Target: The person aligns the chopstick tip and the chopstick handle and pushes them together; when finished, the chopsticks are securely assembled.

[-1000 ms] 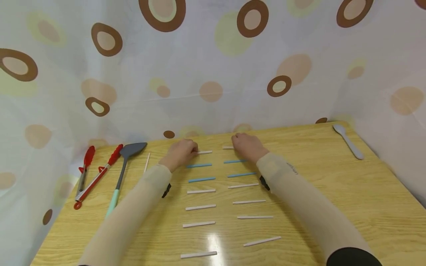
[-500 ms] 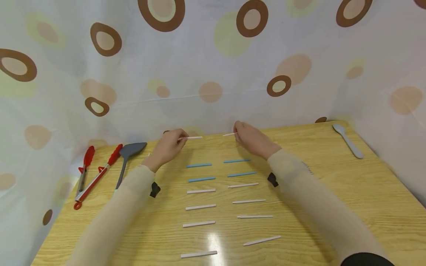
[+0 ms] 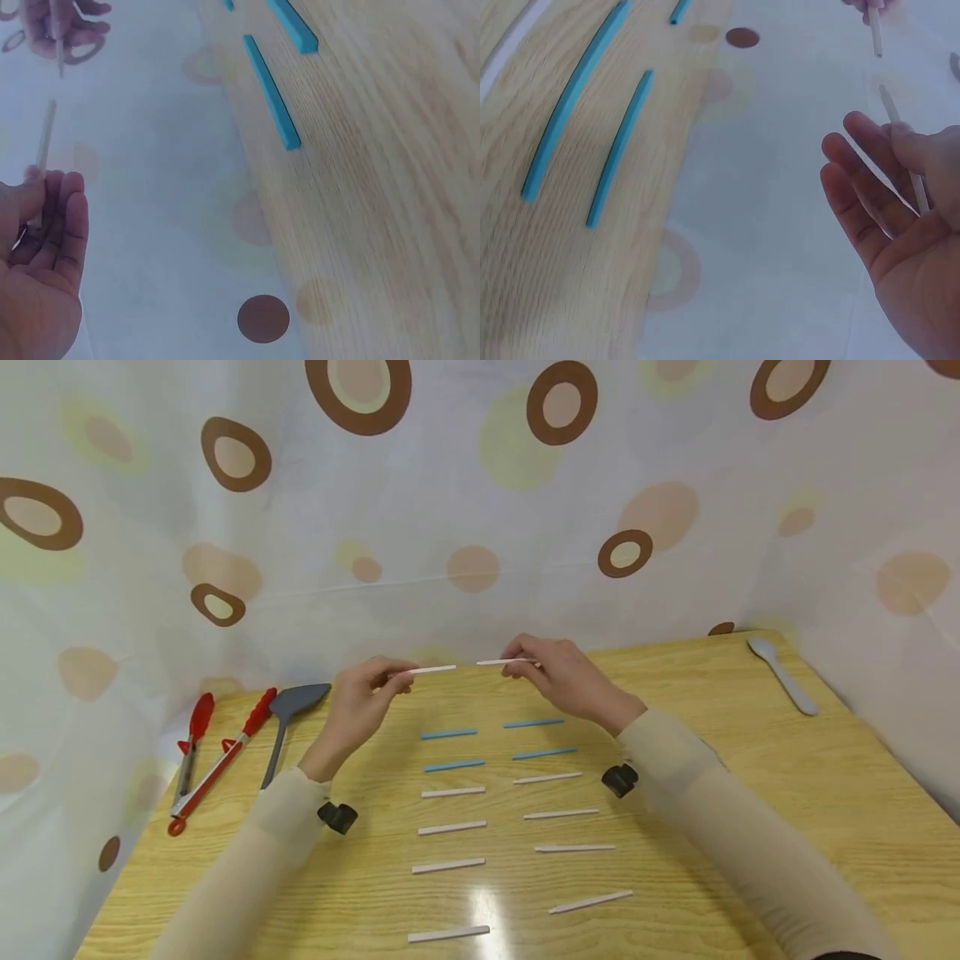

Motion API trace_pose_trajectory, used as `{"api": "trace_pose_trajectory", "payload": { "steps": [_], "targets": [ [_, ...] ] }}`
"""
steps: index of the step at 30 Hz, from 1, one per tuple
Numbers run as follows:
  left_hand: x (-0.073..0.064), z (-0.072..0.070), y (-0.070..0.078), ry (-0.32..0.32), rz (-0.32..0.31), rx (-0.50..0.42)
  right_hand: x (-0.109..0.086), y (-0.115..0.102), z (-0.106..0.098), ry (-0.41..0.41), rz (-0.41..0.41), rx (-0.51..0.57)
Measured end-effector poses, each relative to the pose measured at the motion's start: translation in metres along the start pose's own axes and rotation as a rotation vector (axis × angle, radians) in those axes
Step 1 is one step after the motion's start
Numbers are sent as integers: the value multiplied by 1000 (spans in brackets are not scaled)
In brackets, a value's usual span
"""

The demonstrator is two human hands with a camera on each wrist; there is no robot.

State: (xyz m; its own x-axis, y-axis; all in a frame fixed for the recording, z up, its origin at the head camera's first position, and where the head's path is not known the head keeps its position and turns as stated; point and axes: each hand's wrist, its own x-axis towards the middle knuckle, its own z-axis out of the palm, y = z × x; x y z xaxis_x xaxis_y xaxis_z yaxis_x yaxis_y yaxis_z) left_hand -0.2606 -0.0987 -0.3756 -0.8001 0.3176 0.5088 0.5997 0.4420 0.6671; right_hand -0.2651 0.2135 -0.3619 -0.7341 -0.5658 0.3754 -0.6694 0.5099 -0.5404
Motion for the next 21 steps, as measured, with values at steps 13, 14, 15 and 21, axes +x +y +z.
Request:
{"api": "trace_pose_trajectory", "payload": {
  "steps": [13, 14, 15, 21],
  "targets": [
    [-7, 0, 12, 19, -112, -274, -3, -17, -1, 28, -17, 115],
    [-7, 0, 13, 16, -108, -265, -2, -17, -1, 27, -20, 120],
    [-7, 1, 13, 13, -104, -260, -2, -17, -1, 25, -25, 125],
    [-7, 4, 13, 3, -82, -269, -1, -22, 0, 7, -34, 148]
  ]
}}
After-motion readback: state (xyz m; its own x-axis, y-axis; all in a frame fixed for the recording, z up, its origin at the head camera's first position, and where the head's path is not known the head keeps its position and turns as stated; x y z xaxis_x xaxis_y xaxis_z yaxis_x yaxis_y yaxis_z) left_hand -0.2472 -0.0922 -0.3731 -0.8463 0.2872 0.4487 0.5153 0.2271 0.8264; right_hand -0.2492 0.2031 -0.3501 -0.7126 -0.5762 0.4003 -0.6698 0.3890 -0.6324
